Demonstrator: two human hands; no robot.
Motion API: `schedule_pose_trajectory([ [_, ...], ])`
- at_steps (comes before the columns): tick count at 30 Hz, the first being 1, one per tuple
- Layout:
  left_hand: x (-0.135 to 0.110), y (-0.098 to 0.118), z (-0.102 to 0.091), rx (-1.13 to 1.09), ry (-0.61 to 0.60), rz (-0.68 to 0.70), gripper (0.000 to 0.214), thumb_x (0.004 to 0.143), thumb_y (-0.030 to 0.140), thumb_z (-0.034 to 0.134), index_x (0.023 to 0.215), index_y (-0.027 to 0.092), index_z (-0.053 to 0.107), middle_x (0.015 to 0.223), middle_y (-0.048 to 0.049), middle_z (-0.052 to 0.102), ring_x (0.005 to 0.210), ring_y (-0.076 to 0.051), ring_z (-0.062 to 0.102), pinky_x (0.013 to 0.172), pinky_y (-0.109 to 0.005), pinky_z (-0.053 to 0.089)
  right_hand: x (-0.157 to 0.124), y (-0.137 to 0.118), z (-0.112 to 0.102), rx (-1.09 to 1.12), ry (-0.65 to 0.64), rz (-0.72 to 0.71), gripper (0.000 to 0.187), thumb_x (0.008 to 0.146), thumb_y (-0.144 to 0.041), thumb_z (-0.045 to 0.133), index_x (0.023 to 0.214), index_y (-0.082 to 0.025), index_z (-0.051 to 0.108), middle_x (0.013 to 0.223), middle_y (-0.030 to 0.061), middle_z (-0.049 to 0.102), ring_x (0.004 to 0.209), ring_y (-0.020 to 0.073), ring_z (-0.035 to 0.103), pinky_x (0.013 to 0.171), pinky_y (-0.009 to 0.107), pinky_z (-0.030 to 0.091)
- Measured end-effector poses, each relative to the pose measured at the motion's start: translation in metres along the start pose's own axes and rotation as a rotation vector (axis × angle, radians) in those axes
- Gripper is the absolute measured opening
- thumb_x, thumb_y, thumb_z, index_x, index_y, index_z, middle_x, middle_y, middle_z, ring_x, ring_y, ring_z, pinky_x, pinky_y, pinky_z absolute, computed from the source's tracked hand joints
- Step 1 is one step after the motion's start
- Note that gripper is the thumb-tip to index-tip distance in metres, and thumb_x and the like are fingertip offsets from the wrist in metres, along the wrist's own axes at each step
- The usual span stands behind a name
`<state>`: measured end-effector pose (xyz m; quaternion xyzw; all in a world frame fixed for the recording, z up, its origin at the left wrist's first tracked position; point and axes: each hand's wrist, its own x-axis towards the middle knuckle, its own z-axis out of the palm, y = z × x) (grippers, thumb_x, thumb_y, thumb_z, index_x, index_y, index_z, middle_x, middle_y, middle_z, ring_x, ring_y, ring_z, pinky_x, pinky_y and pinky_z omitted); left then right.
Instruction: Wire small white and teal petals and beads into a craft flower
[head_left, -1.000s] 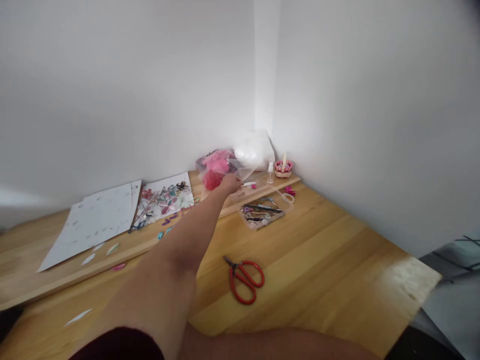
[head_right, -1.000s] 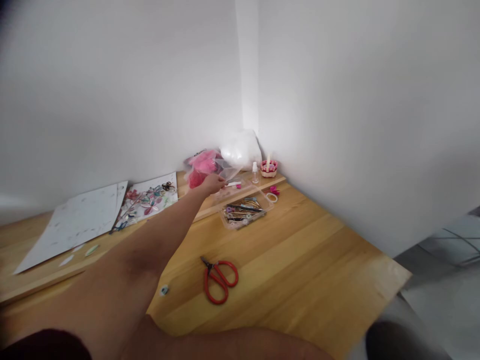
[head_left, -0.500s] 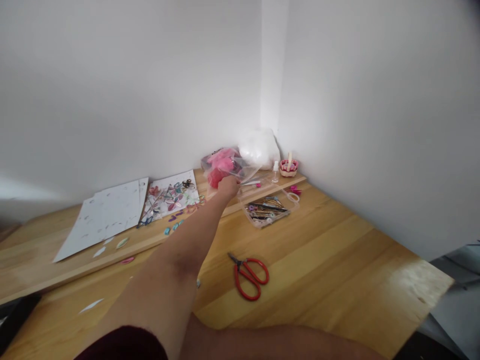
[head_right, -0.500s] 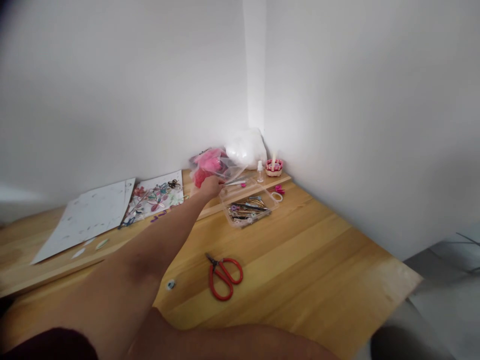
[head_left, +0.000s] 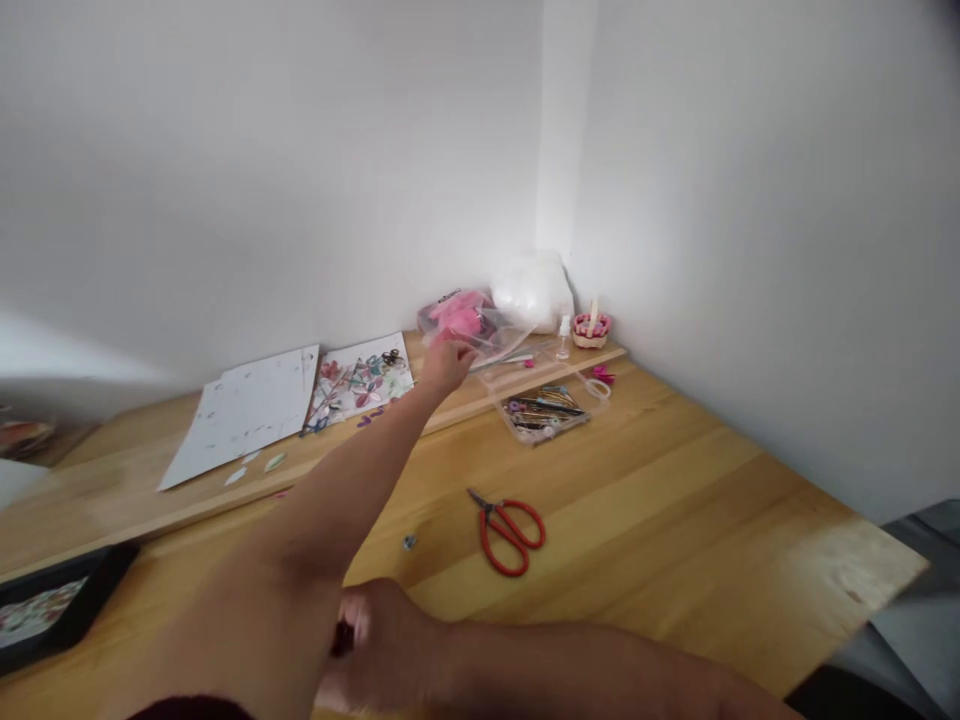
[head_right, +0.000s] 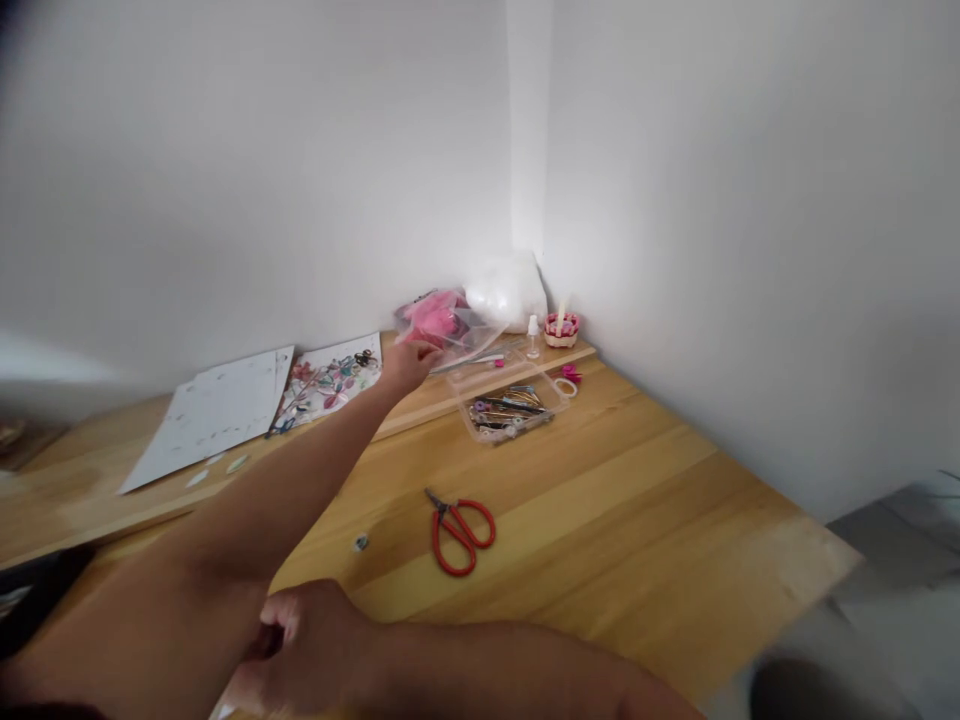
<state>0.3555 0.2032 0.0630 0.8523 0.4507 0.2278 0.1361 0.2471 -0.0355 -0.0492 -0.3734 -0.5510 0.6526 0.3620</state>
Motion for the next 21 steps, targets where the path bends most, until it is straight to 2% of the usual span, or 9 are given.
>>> schedule_pose_trajectory([
  [3, -0.033, -0.002, -0.035, -0.036, 0.050, -0.026, 0.037, 0.094, 0.042, 0.054, 0.090, 0.015, 0.079, 0.075, -0.0051, 0.074, 0.073, -0.019, 0.067, 0.070, -0.027, 0.049, -0.003, 0.000, 0.002, 0.052, 0.029, 0.070, 0.021, 0.060, -0.022, 0.083, 0.073, -0.021, 0.066, 0.067, -0.0057, 0.061, 0.057, 0.0086, 0.049, 0.053, 0.020, 0.038],
  [7, -0.102, -0.021, -0.090, -0.203, 0.127, -0.059, 0.050, 0.093, 0.053, 0.053, 0.070, 0.015, 0.076, 0.061, -0.0044, 0.068, 0.060, -0.015, 0.062, 0.059, -0.024, 0.045, -0.003, -0.002, 0.001, 0.080, 0.074, 0.085, 0.012, 0.067, -0.021, 0.076, 0.074, -0.019, 0.067, 0.065, -0.0040, 0.061, 0.054, 0.0084, 0.048, 0.049, 0.020, 0.036],
  [9, -0.143, -0.041, -0.115, -0.276, 0.214, -0.047, 0.036, 0.090, 0.045, 0.059, 0.079, 0.017, 0.079, 0.073, -0.0047, 0.074, 0.069, -0.015, 0.065, 0.063, -0.023, 0.047, -0.004, -0.004, -0.001, 0.097, 0.069, 0.027, 0.015, 0.067, -0.023, 0.078, 0.073, -0.018, 0.066, 0.067, -0.0031, 0.062, 0.057, 0.0081, 0.050, 0.052, 0.020, 0.037],
  [11, -0.186, -0.063, -0.135, -0.350, 0.306, -0.085, 0.028, 0.085, 0.036, 0.066, 0.104, 0.021, 0.080, 0.089, -0.0040, 0.077, 0.076, -0.014, 0.065, 0.066, -0.022, 0.048, -0.005, -0.008, -0.003, 0.140, 0.087, 0.035, 0.018, 0.066, -0.026, 0.079, 0.070, -0.018, 0.064, 0.064, -0.0033, 0.061, 0.056, 0.0081, 0.049, 0.053, 0.021, 0.037],
  [13, -0.227, -0.087, -0.149, -0.424, 0.373, -0.184, 0.036, 0.081, 0.033, 0.069, 0.114, 0.021, 0.077, 0.090, -0.0041, 0.077, 0.074, -0.014, 0.065, 0.065, -0.022, 0.049, -0.007, -0.015, -0.005, 0.124, 0.106, 0.020, 0.021, 0.064, -0.028, 0.080, 0.070, -0.018, 0.063, 0.064, -0.0035, 0.061, 0.056, 0.0079, 0.049, 0.055, 0.022, 0.038],
  [17, -0.296, -0.126, -0.163, -0.524, 0.432, -0.365, 0.031, 0.090, 0.041, 0.061, 0.094, 0.017, 0.080, 0.072, -0.0060, 0.073, 0.065, -0.012, 0.062, 0.062, -0.023, 0.048, -0.011, -0.025, -0.007, 0.017, 0.122, -0.029, 0.024, 0.067, -0.036, 0.082, 0.073, -0.018, 0.067, 0.068, -0.0005, 0.066, 0.059, 0.0096, 0.051, 0.056, 0.023, 0.039],
  [21, -0.336, -0.148, -0.166, -0.592, 0.392, -0.414, 0.047, 0.096, 0.049, 0.052, 0.081, 0.014, 0.078, 0.066, -0.0078, 0.072, 0.060, -0.012, 0.062, 0.059, -0.023, 0.048, -0.013, -0.027, -0.005, 0.020, 0.163, -0.022, 0.026, 0.070, -0.040, 0.081, 0.073, -0.019, 0.066, 0.059, -0.0026, 0.060, 0.047, 0.0064, 0.038, 0.044, 0.021, 0.026],
])
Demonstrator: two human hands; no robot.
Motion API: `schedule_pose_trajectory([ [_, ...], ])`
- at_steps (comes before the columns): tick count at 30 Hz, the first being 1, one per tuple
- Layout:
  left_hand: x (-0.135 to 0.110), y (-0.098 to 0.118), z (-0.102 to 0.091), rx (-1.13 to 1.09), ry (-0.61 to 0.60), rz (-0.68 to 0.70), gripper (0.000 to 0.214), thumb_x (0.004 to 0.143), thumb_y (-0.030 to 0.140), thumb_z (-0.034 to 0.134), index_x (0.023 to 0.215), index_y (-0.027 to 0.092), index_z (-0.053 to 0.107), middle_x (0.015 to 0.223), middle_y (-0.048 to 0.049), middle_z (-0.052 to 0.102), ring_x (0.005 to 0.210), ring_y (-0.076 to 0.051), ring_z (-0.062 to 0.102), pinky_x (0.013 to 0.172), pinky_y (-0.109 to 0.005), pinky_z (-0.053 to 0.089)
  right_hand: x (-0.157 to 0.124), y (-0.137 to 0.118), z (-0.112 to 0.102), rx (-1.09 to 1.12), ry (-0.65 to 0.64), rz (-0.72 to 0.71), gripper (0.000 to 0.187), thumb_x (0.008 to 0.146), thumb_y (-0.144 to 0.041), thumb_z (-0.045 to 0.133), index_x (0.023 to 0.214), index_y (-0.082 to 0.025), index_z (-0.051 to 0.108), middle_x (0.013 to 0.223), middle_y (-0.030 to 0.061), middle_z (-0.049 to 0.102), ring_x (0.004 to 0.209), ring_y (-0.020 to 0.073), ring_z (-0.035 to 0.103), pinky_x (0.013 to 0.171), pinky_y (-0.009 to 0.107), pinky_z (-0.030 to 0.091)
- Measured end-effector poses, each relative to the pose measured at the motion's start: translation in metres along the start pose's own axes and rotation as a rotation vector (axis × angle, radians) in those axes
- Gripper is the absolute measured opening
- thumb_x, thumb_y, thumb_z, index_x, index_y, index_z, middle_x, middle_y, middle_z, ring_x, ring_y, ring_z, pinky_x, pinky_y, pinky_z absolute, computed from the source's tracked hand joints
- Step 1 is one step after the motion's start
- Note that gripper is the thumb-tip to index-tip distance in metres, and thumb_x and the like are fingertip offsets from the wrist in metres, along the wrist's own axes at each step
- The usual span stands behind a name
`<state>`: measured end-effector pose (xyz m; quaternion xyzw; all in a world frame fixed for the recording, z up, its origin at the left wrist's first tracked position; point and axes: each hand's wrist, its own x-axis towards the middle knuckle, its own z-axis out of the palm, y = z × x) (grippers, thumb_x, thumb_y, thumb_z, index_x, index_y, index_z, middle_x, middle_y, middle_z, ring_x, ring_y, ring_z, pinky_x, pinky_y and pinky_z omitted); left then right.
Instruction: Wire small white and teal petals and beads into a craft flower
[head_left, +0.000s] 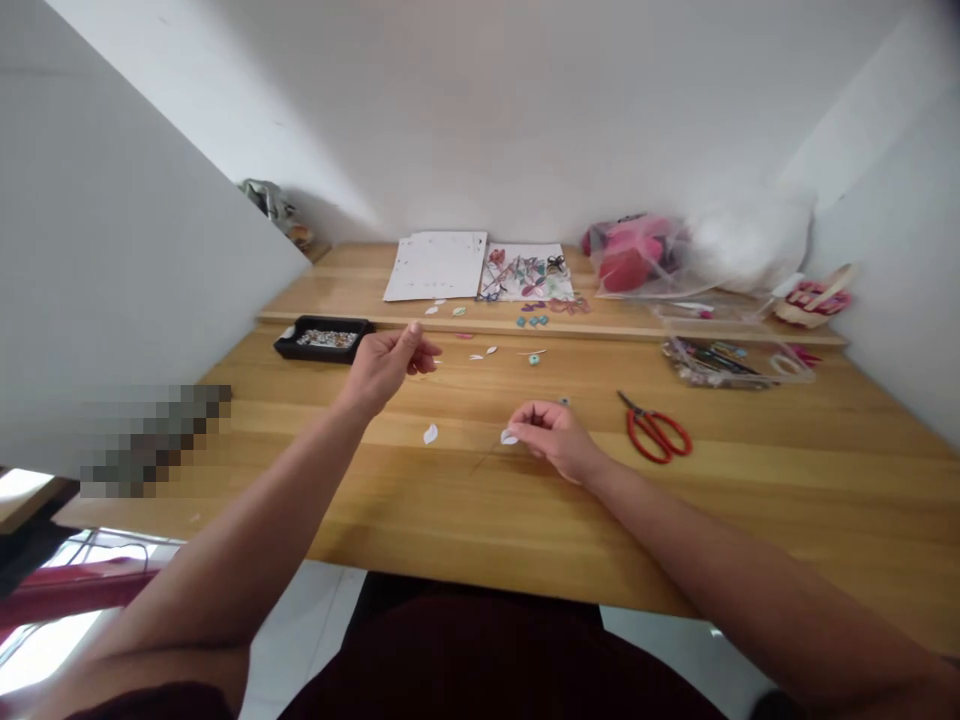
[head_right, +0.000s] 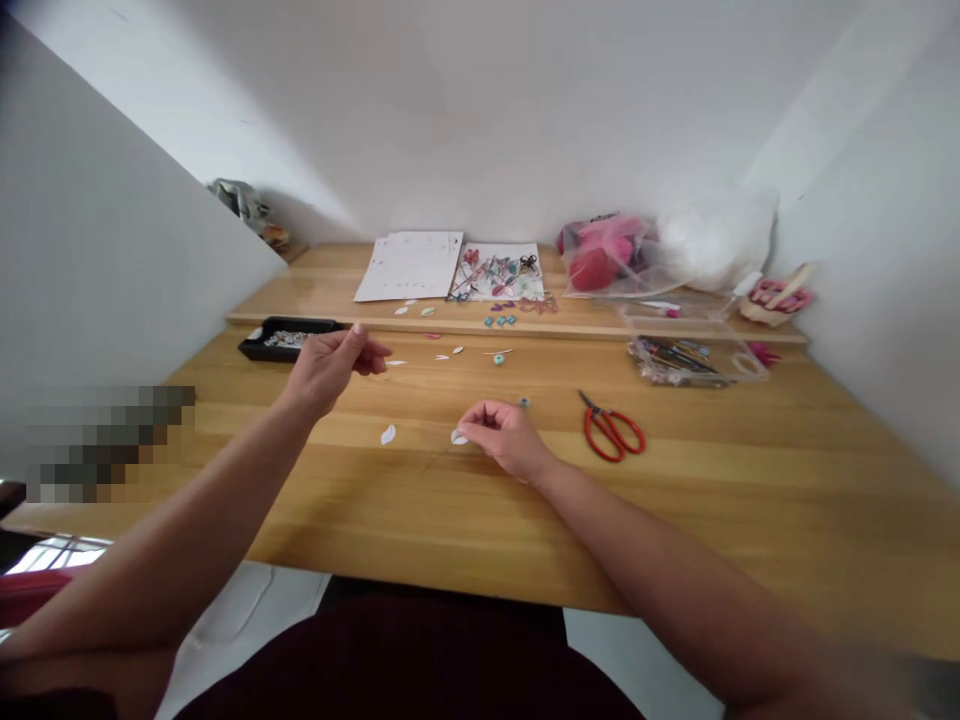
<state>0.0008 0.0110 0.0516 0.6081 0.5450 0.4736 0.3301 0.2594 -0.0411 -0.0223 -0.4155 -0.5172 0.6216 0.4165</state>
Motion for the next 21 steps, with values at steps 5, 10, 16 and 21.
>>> schedule_pose_trajectory([
  [5, -0.001, -0.008, -0.006, -0.112, -0.060, 0.062, 0.038, 0.083, 0.030, 0.070, 0.118, 0.017, 0.074, 0.086, -0.0064, 0.078, 0.066, -0.011, 0.063, 0.055, -0.020, 0.046, 0.000, -0.008, 0.010, 0.053, 0.121, 0.073, 0.031, 0.063, -0.039, 0.086, 0.071, -0.017, 0.065, 0.060, -0.0018, 0.063, 0.040, 0.0019, 0.028, 0.041, 0.021, 0.015],
  [10, 0.001, 0.003, 0.001, -0.228, -0.131, 0.027, 0.040, 0.096, 0.044, 0.057, 0.089, 0.010, 0.077, 0.072, -0.0093, 0.074, 0.060, -0.011, 0.063, 0.051, -0.020, 0.042, 0.004, -0.032, 0.033, 0.091, 0.223, 0.042, 0.035, 0.060, -0.038, 0.088, 0.073, -0.018, 0.064, 0.063, -0.0035, 0.063, 0.040, 0.0005, 0.027, 0.042, 0.022, 0.014],
  [16, 0.000, 0.016, -0.003, -0.314, -0.278, -0.047, 0.030, 0.101, 0.028, 0.051, 0.097, 0.010, 0.075, 0.077, -0.0104, 0.076, 0.064, -0.012, 0.067, 0.051, -0.020, 0.040, 0.013, -0.061, 0.062, 0.064, 0.264, -0.085, 0.032, 0.061, -0.039, 0.087, 0.071, -0.019, 0.064, 0.059, -0.0053, 0.056, 0.042, 0.0026, 0.027, 0.042, 0.024, 0.014],
  [21, 0.000, 0.017, -0.007, -0.397, -0.246, -0.080, 0.027, 0.099, 0.026, 0.054, 0.113, 0.012, 0.072, 0.094, -0.0128, 0.078, 0.074, -0.014, 0.071, 0.041, -0.019, 0.027, 0.023, -0.075, 0.071, -0.001, 0.288, -0.169, 0.027, 0.065, -0.037, 0.085, 0.073, -0.019, 0.068, 0.062, -0.0032, 0.058, 0.043, 0.0034, 0.029, 0.043, 0.025, 0.016],
])
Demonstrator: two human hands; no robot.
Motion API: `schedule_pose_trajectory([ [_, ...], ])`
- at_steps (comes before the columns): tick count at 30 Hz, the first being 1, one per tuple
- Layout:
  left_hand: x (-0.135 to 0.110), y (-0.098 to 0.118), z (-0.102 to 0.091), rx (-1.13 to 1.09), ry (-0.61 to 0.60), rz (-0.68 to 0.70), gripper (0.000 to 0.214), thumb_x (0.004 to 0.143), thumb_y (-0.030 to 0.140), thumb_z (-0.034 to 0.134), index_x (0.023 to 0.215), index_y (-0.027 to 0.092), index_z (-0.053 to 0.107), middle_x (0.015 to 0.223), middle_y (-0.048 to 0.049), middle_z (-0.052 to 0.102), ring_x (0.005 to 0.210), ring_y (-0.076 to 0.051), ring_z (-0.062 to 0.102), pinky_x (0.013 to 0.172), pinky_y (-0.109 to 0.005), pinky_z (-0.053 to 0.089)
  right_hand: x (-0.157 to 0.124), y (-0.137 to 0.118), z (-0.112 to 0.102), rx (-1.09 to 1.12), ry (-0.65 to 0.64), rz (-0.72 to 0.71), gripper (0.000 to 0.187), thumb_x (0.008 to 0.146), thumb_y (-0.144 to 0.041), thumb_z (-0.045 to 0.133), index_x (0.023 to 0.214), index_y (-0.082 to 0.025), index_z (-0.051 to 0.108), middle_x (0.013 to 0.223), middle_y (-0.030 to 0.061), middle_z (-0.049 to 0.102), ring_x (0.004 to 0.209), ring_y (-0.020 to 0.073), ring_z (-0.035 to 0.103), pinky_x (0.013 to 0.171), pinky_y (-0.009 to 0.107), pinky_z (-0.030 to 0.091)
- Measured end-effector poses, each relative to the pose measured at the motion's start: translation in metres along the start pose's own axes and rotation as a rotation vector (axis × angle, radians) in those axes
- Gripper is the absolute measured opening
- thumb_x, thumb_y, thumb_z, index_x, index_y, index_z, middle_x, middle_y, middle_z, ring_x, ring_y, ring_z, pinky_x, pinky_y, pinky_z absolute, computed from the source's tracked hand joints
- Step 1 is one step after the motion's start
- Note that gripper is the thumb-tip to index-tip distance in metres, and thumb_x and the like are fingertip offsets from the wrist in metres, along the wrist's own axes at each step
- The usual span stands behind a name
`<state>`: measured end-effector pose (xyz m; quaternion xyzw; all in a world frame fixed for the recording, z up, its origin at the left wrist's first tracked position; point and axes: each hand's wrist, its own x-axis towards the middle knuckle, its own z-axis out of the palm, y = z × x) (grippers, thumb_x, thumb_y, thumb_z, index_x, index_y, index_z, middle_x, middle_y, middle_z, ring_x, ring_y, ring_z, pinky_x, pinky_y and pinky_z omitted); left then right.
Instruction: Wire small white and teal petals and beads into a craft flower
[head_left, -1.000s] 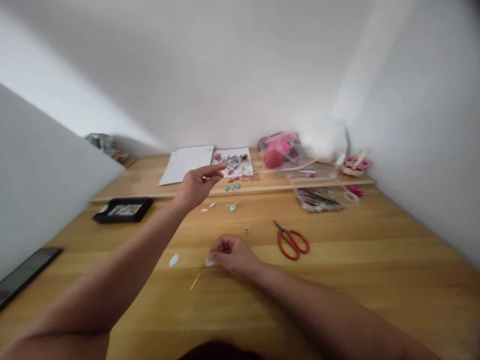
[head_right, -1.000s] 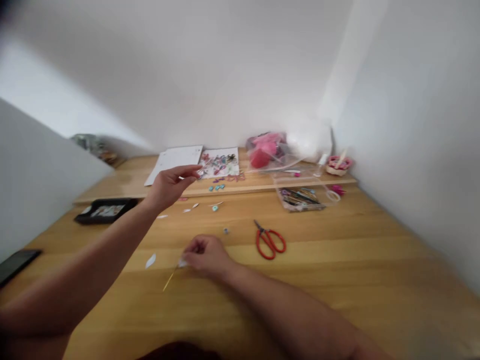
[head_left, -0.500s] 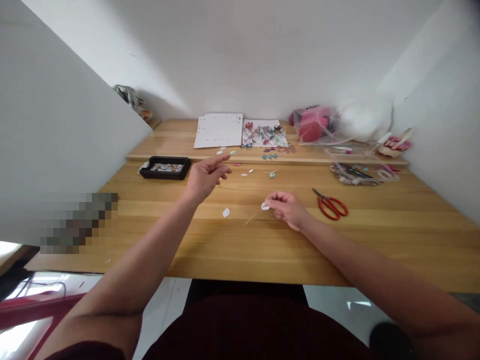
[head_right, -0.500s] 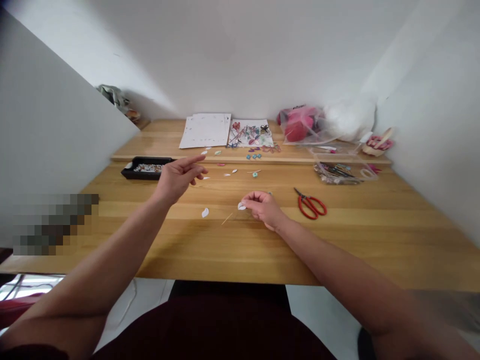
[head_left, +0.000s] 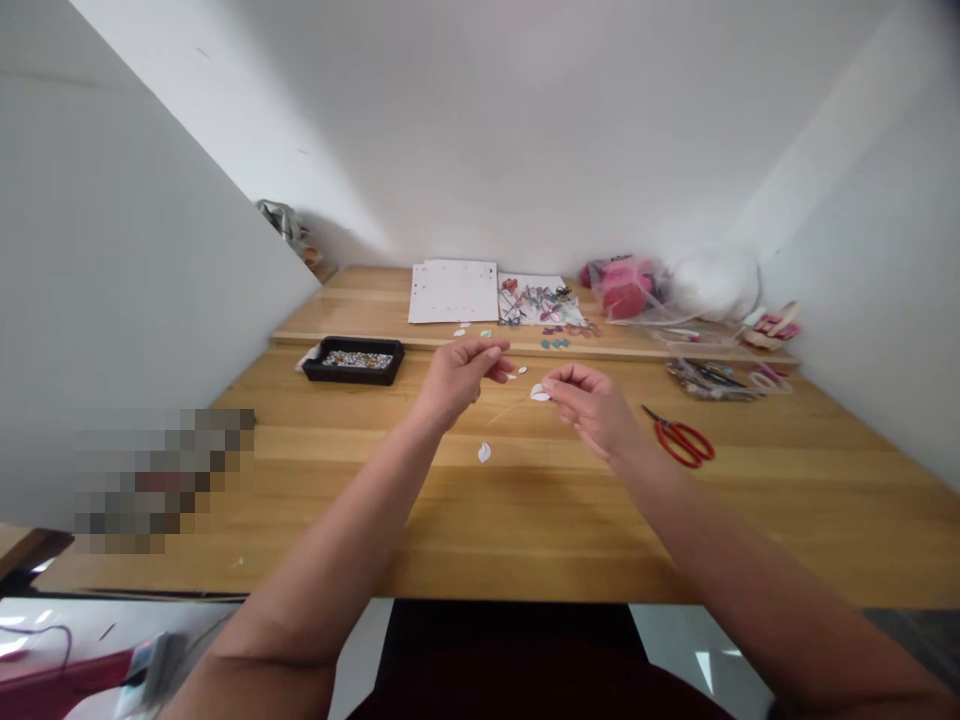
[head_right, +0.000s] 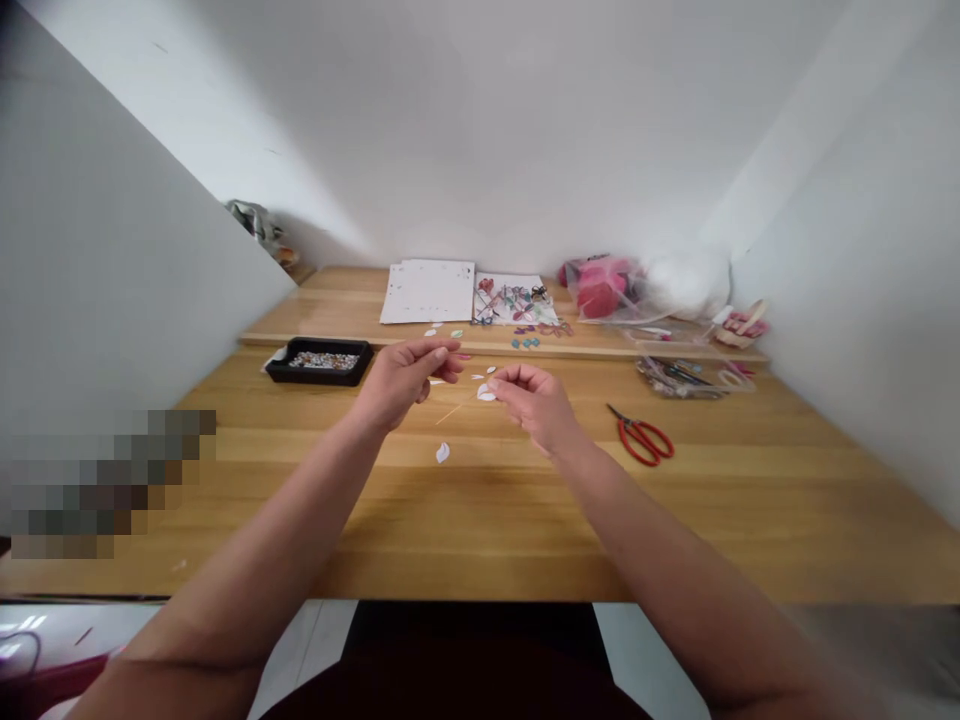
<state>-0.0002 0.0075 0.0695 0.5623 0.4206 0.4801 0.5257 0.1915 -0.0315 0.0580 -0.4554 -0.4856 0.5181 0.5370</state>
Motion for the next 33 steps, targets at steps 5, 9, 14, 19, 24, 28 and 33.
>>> schedule_pose_trajectory([
  [5, 0.006, 0.013, -0.002, -0.045, -0.023, 0.019, 0.067, 0.104, 0.058, 0.029, 0.103, 0.010, 0.076, 0.092, -0.0174, 0.078, 0.075, -0.018, 0.074, 0.040, -0.021, 0.028, 0.015, -0.013, 0.002, -0.018, 0.002, -0.093, 0.024, 0.068, -0.037, 0.084, 0.073, -0.020, 0.067, 0.057, -0.0050, 0.052, 0.041, 0.0037, 0.026, 0.042, 0.026, 0.014],
  [9, 0.019, 0.039, -0.006, 0.056, -0.007, 0.174, 0.045, 0.101, 0.046, 0.047, 0.121, 0.015, 0.072, 0.100, -0.0133, 0.078, 0.083, -0.019, 0.074, 0.042, -0.019, 0.035, 0.028, -0.035, 0.003, -0.006, -0.018, -0.184, 0.021, 0.071, -0.034, 0.083, 0.073, -0.020, 0.067, 0.055, -0.0059, 0.049, 0.041, 0.0036, 0.025, 0.041, 0.026, 0.013],
  [14, 0.029, 0.064, -0.003, 0.166, -0.002, 0.284, 0.040, 0.091, 0.038, 0.067, 0.125, 0.017, 0.070, 0.098, -0.0110, 0.079, 0.086, -0.020, 0.075, 0.042, -0.016, 0.040, 0.043, -0.055, 0.006, 0.027, -0.053, -0.258, 0.021, 0.072, -0.033, 0.083, 0.072, -0.020, 0.067, 0.051, -0.0075, 0.045, 0.040, 0.0036, 0.026, 0.040, 0.026, 0.014],
  [19, 0.031, 0.078, 0.003, 0.160, -0.051, 0.272, 0.068, 0.095, 0.069, 0.045, 0.101, 0.010, 0.077, 0.086, -0.0167, 0.078, 0.077, -0.022, 0.076, 0.041, -0.019, 0.043, 0.053, -0.062, 0.009, 0.062, -0.097, -0.266, 0.021, 0.073, -0.032, 0.083, 0.074, -0.018, 0.067, 0.056, -0.0062, 0.050, 0.042, 0.0033, 0.028, 0.042, 0.025, 0.016],
  [24, 0.035, 0.080, -0.005, 0.135, -0.044, 0.295, 0.064, 0.097, 0.065, 0.045, 0.109, 0.011, 0.076, 0.088, -0.0161, 0.079, 0.078, -0.022, 0.076, 0.042, -0.019, 0.044, 0.060, -0.065, 0.010, 0.038, -0.101, -0.296, 0.018, 0.077, -0.029, 0.081, 0.074, -0.018, 0.068, 0.056, -0.0059, 0.051, 0.045, 0.0038, 0.030, 0.043, 0.025, 0.018],
  [28, 0.039, 0.073, -0.011, 0.141, -0.093, 0.296, 0.042, 0.096, 0.044, 0.059, 0.123, 0.014, 0.071, 0.096, -0.0136, 0.079, 0.086, -0.022, 0.076, 0.043, -0.017, 0.046, 0.064, -0.060, 0.009, 0.000, -0.073, -0.335, 0.016, 0.078, -0.029, 0.079, 0.074, -0.018, 0.068, 0.059, -0.0048, 0.054, 0.048, 0.0054, 0.035, 0.045, 0.025, 0.024],
  [33, 0.046, 0.064, -0.007, 0.112, -0.060, 0.280, 0.043, 0.095, 0.048, 0.060, 0.118, 0.013, 0.073, 0.094, -0.0139, 0.079, 0.082, -0.021, 0.076, 0.040, -0.017, 0.043, 0.066, -0.053, 0.003, -0.079, -0.042, -0.340, 0.017, 0.078, -0.030, 0.079, 0.074, -0.018, 0.068, 0.062, -0.0037, 0.056, 0.053, 0.0071, 0.040, 0.047, 0.026, 0.028],
])
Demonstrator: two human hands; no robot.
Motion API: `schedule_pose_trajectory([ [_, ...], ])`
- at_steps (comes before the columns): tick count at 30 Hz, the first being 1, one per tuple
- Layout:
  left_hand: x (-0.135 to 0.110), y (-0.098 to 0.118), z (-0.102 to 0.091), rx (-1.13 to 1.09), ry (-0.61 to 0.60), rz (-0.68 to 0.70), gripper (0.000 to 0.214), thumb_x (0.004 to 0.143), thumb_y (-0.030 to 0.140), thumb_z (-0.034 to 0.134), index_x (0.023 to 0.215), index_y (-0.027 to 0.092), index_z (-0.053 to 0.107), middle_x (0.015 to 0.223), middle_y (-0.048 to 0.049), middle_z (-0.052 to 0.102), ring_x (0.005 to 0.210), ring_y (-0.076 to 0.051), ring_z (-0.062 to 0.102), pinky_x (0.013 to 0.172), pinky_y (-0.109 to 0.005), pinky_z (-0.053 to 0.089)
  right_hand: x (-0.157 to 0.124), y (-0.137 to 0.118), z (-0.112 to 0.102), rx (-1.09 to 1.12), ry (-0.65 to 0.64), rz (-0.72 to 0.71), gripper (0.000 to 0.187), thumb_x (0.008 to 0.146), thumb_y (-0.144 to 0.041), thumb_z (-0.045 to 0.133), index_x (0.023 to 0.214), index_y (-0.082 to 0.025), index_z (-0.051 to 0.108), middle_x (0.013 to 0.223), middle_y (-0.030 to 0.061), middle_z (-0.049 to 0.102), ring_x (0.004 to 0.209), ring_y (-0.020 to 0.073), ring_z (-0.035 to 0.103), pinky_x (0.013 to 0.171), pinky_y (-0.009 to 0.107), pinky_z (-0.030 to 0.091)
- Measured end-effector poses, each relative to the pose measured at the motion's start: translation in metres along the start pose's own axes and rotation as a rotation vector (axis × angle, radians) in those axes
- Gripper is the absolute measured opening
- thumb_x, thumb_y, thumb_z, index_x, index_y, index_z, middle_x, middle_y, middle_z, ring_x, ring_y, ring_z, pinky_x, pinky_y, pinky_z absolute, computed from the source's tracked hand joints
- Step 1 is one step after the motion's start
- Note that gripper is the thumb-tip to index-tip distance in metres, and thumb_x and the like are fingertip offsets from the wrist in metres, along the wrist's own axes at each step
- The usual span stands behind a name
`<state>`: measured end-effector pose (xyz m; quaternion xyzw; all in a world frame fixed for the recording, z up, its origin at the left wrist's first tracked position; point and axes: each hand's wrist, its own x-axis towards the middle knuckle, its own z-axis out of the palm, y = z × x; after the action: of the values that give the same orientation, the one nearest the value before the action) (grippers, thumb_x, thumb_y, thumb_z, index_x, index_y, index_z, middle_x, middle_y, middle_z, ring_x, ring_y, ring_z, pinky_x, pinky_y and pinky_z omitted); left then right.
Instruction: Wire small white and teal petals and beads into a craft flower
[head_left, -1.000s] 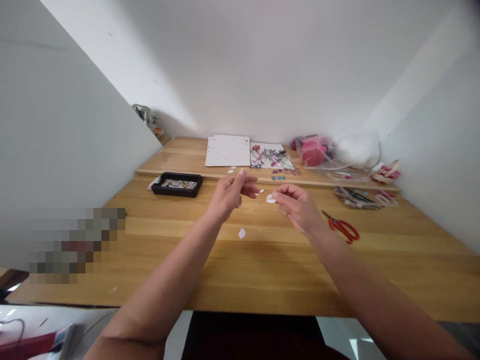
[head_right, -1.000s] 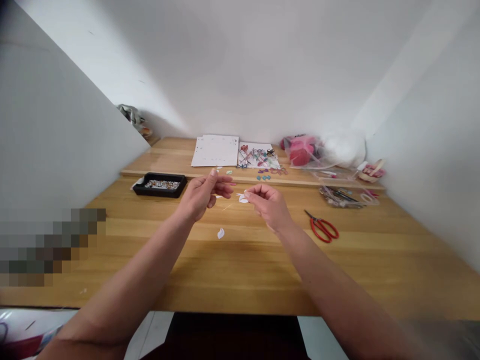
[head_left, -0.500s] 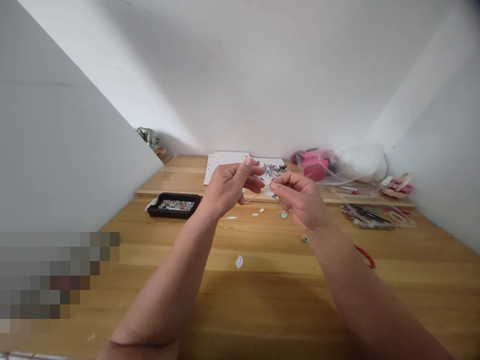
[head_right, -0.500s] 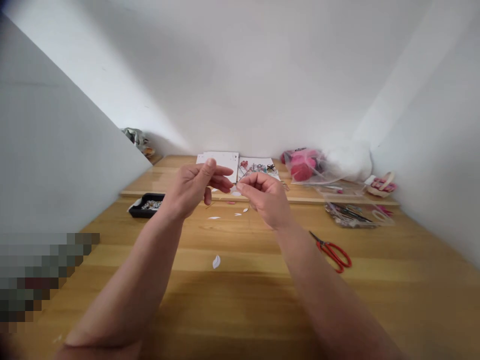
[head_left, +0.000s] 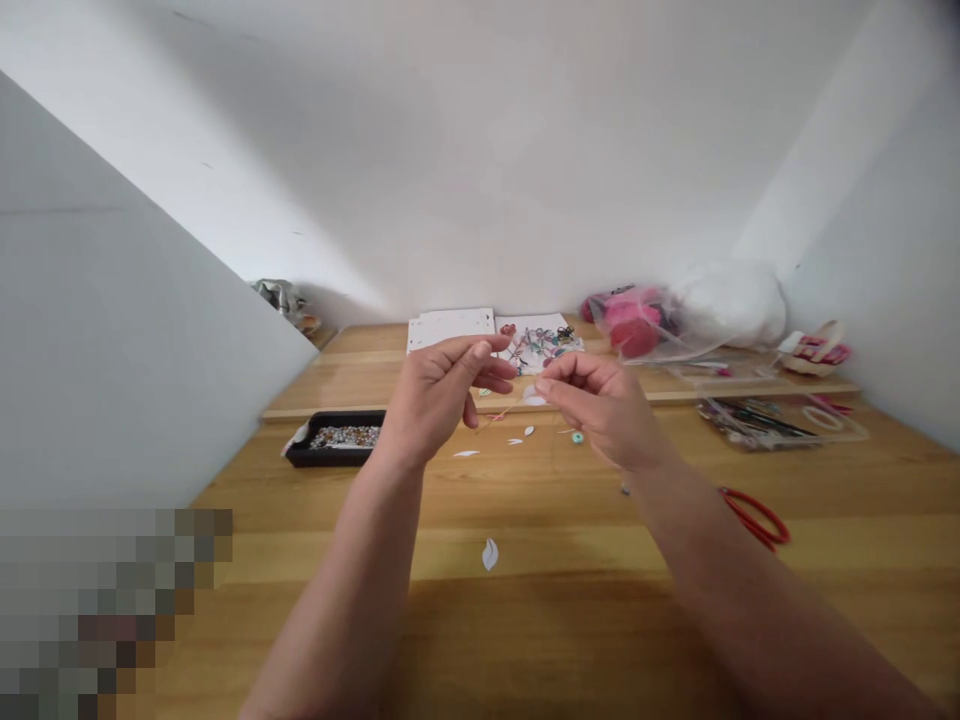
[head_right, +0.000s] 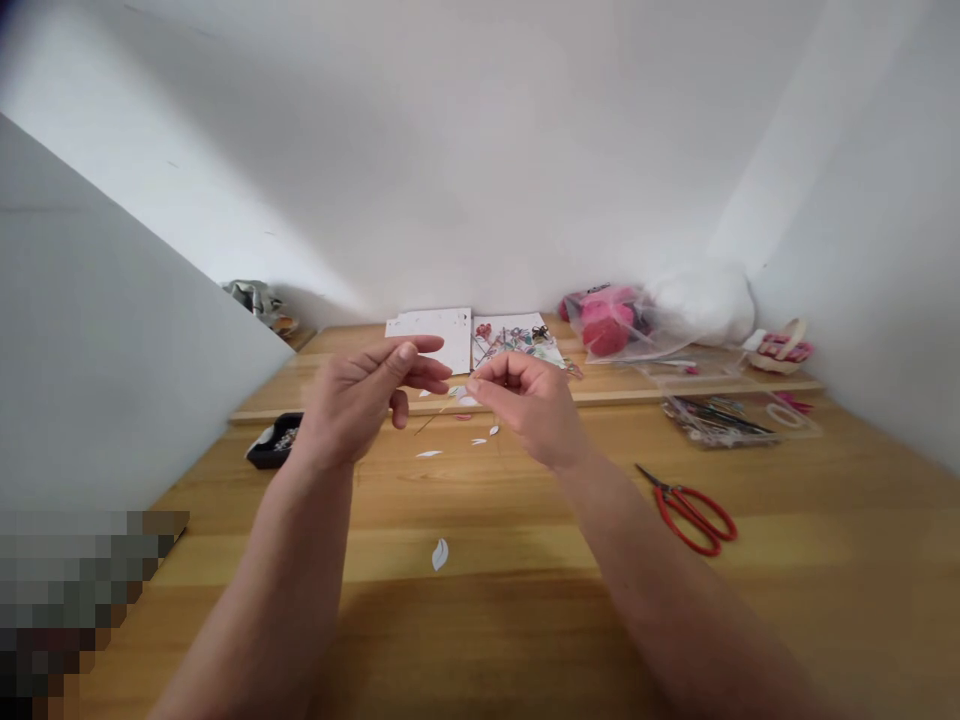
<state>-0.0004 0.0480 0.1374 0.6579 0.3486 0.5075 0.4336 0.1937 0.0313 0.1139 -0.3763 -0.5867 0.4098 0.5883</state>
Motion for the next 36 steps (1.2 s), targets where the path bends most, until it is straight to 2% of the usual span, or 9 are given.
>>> schedule_pose_trajectory([
  [3, 0.003, -0.006, 0.005, -0.025, 0.000, -0.038, 0.061, 0.096, 0.064, 0.047, 0.108, 0.011, 0.075, 0.089, -0.0160, 0.078, 0.078, -0.022, 0.076, 0.039, -0.019, 0.042, 0.000, -0.001, -0.002, 0.007, 0.012, -0.027, 0.016, 0.078, -0.030, 0.079, 0.075, -0.018, 0.068, 0.063, -0.0035, 0.056, 0.054, 0.0077, 0.041, 0.048, 0.026, 0.029],
  [6, 0.004, -0.010, 0.008, -0.023, -0.019, -0.063, 0.069, 0.097, 0.069, 0.039, 0.099, 0.011, 0.077, 0.086, -0.0167, 0.078, 0.080, -0.023, 0.076, 0.039, -0.020, 0.042, 0.000, -0.005, -0.003, -0.023, -0.004, -0.030, 0.017, 0.079, -0.029, 0.077, 0.073, -0.017, 0.068, 0.064, -0.0027, 0.058, 0.055, 0.0078, 0.042, 0.049, 0.026, 0.030],
  [9, 0.005, -0.013, 0.009, -0.024, -0.053, -0.070, 0.059, 0.097, 0.063, 0.045, 0.097, 0.012, 0.076, 0.085, -0.0156, 0.078, 0.077, -0.021, 0.075, 0.039, -0.019, 0.041, 0.000, -0.006, -0.003, -0.046, 0.010, -0.035, 0.016, 0.079, -0.029, 0.077, 0.073, -0.017, 0.068, 0.065, -0.0026, 0.058, 0.056, 0.0079, 0.043, 0.051, 0.027, 0.030],
  [14, 0.007, -0.015, 0.010, -0.057, -0.102, -0.062, 0.031, 0.097, 0.040, 0.055, 0.100, 0.014, 0.073, 0.088, -0.0121, 0.078, 0.077, -0.017, 0.075, 0.039, -0.016, 0.039, 0.000, -0.003, -0.005, -0.032, 0.033, -0.036, 0.015, 0.079, -0.029, 0.078, 0.075, -0.017, 0.068, 0.065, -0.0027, 0.057, 0.058, 0.0090, 0.044, 0.052, 0.027, 0.030],
  [18, 0.007, -0.016, 0.012, -0.089, -0.124, -0.069, 0.025, 0.094, 0.034, 0.058, 0.104, 0.016, 0.073, 0.094, -0.0114, 0.078, 0.081, -0.017, 0.075, 0.039, -0.015, 0.038, 0.002, -0.001, -0.004, -0.017, 0.029, -0.032, 0.016, 0.078, -0.029, 0.078, 0.074, -0.017, 0.067, 0.067, -0.0018, 0.059, 0.060, 0.0097, 0.046, 0.052, 0.027, 0.031],
  [21, 0.008, -0.016, 0.012, -0.075, -0.091, -0.082, 0.026, 0.093, 0.037, 0.061, 0.102, 0.015, 0.073, 0.093, -0.0113, 0.079, 0.077, -0.016, 0.075, 0.038, -0.015, 0.036, 0.002, 0.000, -0.004, -0.016, 0.027, -0.033, 0.015, 0.079, -0.028, 0.077, 0.074, -0.018, 0.068, 0.067, -0.0020, 0.058, 0.060, 0.0095, 0.046, 0.053, 0.027, 0.031],
  [26, 0.007, -0.017, 0.012, -0.028, -0.024, -0.085, 0.034, 0.093, 0.048, 0.062, 0.088, 0.016, 0.073, 0.078, -0.0093, 0.076, 0.066, -0.014, 0.071, 0.038, -0.017, 0.033, 0.002, 0.001, -0.006, -0.024, 0.026, -0.050, 0.015, 0.080, -0.029, 0.077, 0.074, -0.018, 0.068, 0.065, -0.0028, 0.057, 0.059, 0.0090, 0.044, 0.053, 0.027, 0.032],
  [32, 0.008, -0.019, 0.009, 0.084, 0.029, 0.030, 0.053, 0.097, 0.055, 0.053, 0.060, 0.018, 0.063, 0.060, -0.0053, 0.066, 0.057, -0.011, 0.058, 0.052, -0.023, 0.042, 0.001, -0.002, -0.005, -0.030, 0.017, -0.043, 0.017, 0.080, -0.031, 0.078, 0.075, -0.018, 0.068, 0.066, -0.0021, 0.057, 0.059, 0.0097, 0.044, 0.053, 0.027, 0.032],
  [36, 0.010, -0.022, 0.008, 0.061, 0.073, 0.066, 0.043, 0.099, 0.047, 0.051, 0.067, 0.019, 0.061, 0.063, -0.0020, 0.062, 0.060, -0.011, 0.053, 0.060, -0.024, 0.044, 0.001, -0.003, -0.003, -0.053, 0.029, -0.046, 0.019, 0.079, -0.033, 0.078, 0.074, -0.018, 0.067, 0.066, -0.0013, 0.058, 0.060, 0.0107, 0.045, 0.053, 0.027, 0.033],
])
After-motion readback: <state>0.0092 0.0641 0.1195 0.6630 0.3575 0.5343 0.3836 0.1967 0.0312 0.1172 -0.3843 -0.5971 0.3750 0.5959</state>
